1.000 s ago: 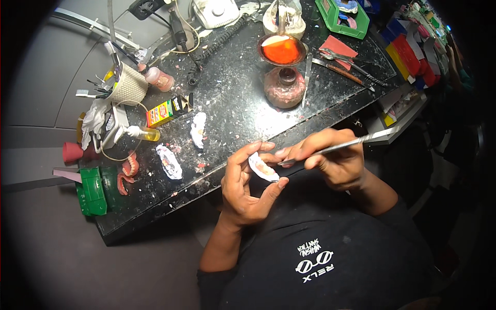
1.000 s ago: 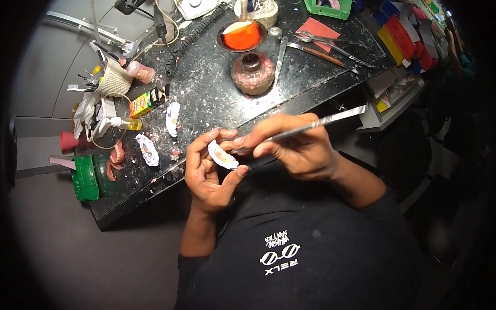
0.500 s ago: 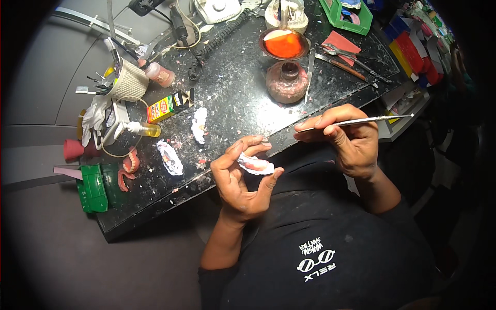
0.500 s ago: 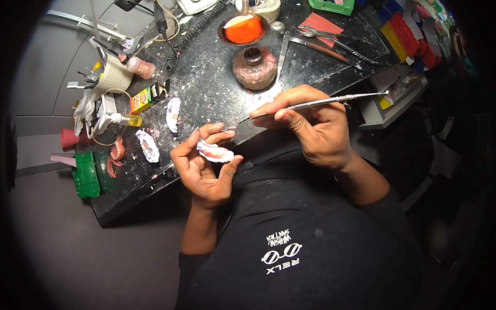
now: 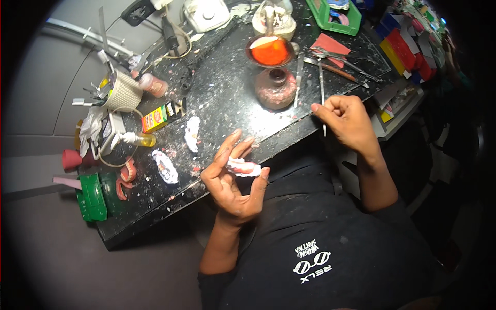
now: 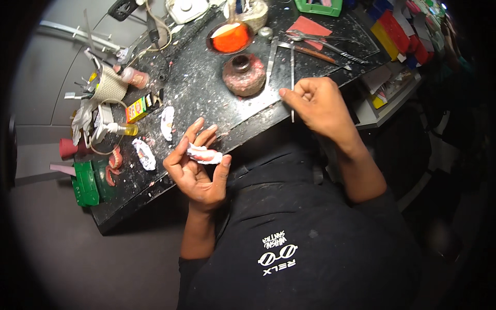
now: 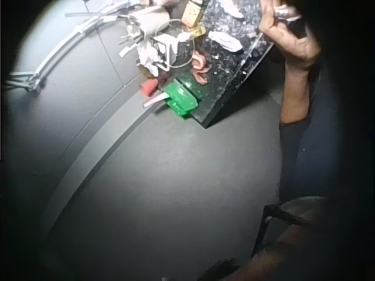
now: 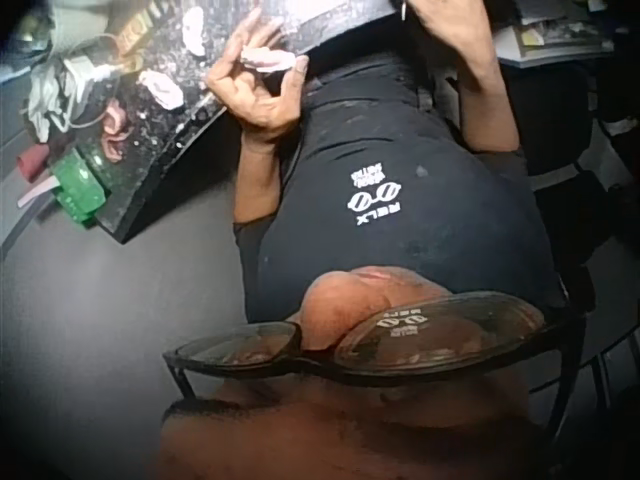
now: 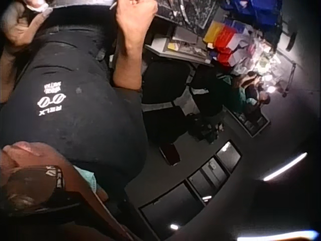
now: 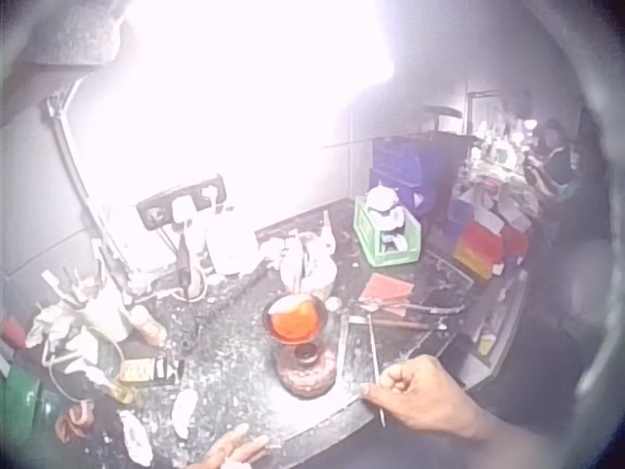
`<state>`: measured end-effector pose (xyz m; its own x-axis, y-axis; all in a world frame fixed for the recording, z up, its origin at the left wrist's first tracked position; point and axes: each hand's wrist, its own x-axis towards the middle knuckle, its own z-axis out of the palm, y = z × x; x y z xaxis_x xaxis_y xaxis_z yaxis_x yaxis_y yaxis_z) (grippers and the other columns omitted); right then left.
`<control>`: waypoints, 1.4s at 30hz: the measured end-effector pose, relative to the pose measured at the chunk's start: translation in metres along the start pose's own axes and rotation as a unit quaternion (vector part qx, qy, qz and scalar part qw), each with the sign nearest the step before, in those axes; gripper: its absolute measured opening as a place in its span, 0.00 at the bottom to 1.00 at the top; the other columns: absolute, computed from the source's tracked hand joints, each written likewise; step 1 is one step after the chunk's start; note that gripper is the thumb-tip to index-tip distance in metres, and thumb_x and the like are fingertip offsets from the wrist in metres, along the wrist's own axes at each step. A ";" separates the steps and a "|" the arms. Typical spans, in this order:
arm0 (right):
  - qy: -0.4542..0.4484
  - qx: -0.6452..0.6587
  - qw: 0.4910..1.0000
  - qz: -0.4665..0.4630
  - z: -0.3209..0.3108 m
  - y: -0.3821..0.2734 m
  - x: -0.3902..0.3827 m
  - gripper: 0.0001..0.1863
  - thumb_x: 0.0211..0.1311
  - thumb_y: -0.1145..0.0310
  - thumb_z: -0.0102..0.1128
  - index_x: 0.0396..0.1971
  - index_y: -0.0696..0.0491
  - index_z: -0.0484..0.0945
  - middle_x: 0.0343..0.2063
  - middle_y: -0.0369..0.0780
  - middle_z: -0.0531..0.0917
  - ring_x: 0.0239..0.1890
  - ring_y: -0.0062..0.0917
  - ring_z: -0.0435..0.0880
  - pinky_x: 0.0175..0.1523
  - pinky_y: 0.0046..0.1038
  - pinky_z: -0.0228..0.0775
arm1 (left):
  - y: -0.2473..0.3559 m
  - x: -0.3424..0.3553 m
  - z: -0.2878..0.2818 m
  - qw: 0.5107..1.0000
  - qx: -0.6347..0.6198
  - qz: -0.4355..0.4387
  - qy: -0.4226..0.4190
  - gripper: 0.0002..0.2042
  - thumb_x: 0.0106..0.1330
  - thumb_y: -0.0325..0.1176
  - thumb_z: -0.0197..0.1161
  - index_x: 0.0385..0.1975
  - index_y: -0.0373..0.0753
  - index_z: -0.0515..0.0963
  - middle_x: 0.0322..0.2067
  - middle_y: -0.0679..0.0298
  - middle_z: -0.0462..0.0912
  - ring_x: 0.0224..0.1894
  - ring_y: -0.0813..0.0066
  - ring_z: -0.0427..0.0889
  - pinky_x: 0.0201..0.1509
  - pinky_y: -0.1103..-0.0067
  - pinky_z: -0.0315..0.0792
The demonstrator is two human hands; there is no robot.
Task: The person applies a red liquid to a white dental prosthetic using a brush. They dip the brush into a small container, paint several sections of the prosthetic by hand, and rotate the object to reach different sides.
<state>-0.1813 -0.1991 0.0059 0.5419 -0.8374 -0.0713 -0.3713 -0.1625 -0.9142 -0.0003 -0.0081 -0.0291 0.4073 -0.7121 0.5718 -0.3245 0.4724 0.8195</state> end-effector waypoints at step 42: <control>-0.002 0.248 0.911 -0.329 -0.079 -0.021 0.028 0.18 0.74 0.69 0.54 0.56 0.66 0.73 0.38 0.42 0.78 0.37 0.23 0.79 0.38 0.25 0.73 | -0.005 0.032 -0.016 0.965 -0.185 -0.171 -0.074 0.39 0.67 0.41 0.66 0.70 0.27 0.55 0.67 0.41 0.64 0.67 0.50 0.70 0.69 0.63 0.66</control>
<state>-0.2175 -0.2607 0.0547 0.5281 -0.6419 0.5560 0.4196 -0.3720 -0.8280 0.0280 -0.0248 -0.0146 0.3010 -0.9126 0.2767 0.1448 0.3305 0.9326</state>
